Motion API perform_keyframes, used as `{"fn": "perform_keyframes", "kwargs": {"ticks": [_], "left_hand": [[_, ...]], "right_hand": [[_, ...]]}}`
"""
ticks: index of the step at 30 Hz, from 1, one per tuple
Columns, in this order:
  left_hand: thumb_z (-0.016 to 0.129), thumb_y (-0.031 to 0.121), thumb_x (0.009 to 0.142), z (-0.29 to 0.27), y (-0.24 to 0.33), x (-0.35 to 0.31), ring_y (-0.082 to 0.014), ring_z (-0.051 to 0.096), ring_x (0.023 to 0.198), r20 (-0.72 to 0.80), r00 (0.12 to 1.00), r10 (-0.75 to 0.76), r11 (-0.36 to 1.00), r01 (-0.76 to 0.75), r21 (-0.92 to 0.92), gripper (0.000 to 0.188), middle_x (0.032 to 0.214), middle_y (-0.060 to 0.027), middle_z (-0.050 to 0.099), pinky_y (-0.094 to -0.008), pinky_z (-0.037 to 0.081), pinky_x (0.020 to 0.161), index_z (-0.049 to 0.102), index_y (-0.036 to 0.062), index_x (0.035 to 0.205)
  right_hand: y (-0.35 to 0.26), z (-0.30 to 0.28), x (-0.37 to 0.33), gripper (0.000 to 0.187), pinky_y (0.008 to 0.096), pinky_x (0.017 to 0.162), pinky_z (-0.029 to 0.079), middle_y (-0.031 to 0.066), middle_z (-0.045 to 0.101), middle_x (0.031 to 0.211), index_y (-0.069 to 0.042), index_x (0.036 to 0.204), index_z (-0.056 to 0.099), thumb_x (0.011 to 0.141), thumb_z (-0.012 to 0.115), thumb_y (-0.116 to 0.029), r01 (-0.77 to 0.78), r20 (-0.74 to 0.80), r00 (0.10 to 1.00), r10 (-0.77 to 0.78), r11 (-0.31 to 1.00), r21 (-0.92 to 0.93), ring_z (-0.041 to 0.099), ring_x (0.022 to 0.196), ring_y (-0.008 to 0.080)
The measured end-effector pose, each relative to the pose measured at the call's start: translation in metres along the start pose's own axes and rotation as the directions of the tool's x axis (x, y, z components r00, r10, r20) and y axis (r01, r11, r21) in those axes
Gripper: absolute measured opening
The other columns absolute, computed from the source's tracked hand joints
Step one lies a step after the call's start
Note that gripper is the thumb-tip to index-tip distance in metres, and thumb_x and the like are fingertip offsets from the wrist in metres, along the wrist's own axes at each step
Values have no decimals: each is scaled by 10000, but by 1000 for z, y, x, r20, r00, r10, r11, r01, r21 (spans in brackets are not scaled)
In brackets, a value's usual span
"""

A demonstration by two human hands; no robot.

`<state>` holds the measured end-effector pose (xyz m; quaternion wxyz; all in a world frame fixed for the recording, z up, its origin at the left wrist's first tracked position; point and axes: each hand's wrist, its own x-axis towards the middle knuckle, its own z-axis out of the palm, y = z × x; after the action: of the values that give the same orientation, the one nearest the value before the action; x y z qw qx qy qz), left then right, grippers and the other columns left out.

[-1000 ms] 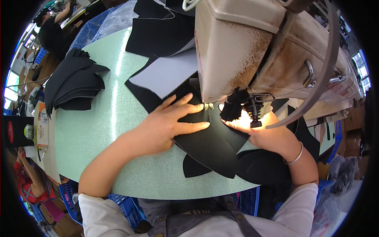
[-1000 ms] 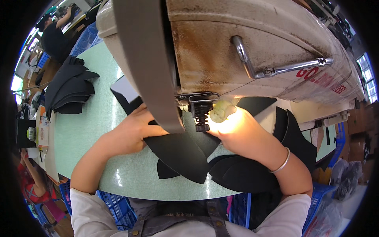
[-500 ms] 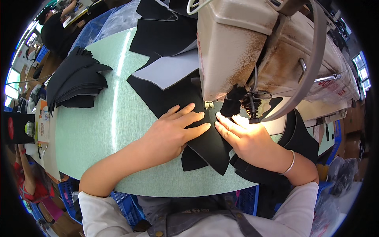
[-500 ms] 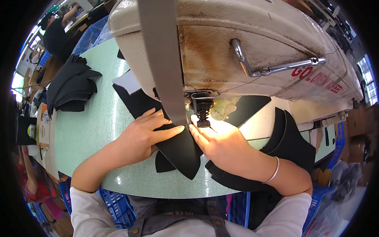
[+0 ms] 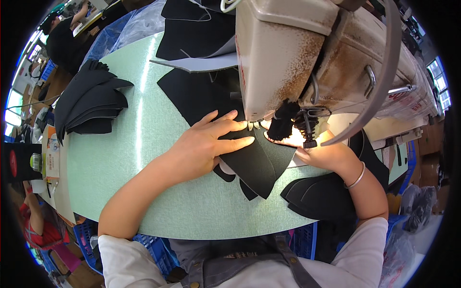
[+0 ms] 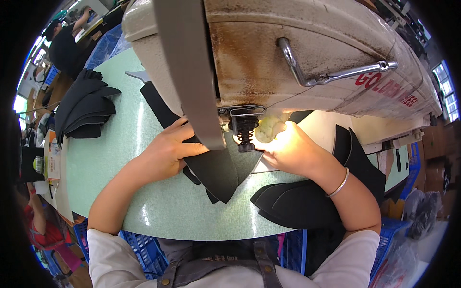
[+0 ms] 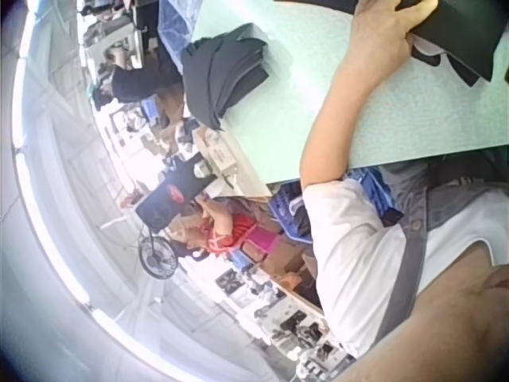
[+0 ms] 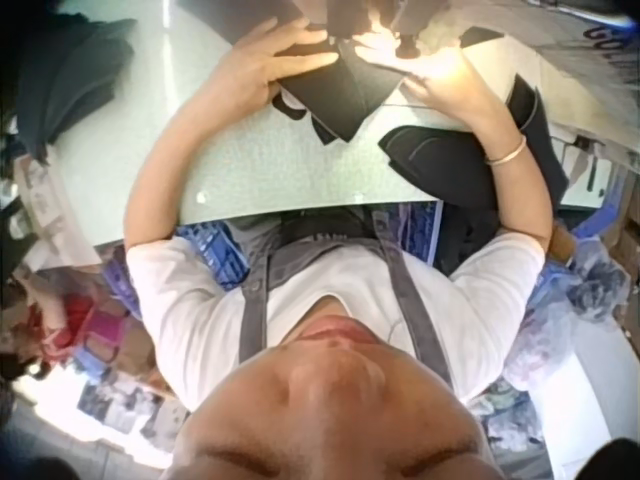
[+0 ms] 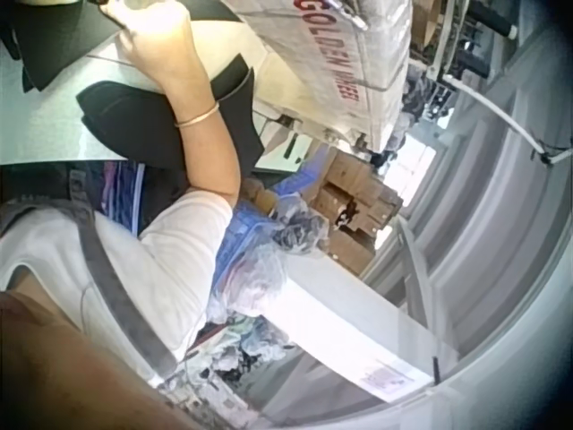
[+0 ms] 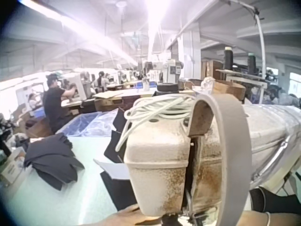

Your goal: The person sews black fabric pieces together by aligning their edges and feeding them through a sewing machine.

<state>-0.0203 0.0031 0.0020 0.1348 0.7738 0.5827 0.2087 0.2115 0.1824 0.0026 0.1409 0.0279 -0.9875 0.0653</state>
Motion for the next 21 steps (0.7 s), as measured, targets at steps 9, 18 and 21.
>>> {"fn": "perform_keyframes", "kwargs": {"ticks": [9,18,21], "left_hand": [[596,-43,734,8,26,-6,-317,554,1212,-130,991,22,992,-5,129,445,1217,-142,607,-396,492,983,602,7,1175],[558,-103,728,0,19,-4,-305,553,1228,-58,998,-10,998,14,55,439,1234,-124,611,-370,505,985,634,6,1146],[554,-102,728,1,18,0,-310,555,1226,-83,997,-2,998,6,55,438,1227,-124,614,-371,504,987,635,7,1145]], "right_hand": [[-48,-4,4,391,332,805,548,105,636,1258,-35,1165,653,781,594,-76,10,102,995,11,980,-199,668,977,187],[-15,2,3,124,359,627,493,69,594,767,-76,862,650,803,685,-180,6,-4,1000,-6,995,-104,602,671,247],[-2,7,6,125,368,673,504,76,599,798,-83,854,633,792,696,-171,110,-121,985,-124,987,-115,610,707,264]]}}
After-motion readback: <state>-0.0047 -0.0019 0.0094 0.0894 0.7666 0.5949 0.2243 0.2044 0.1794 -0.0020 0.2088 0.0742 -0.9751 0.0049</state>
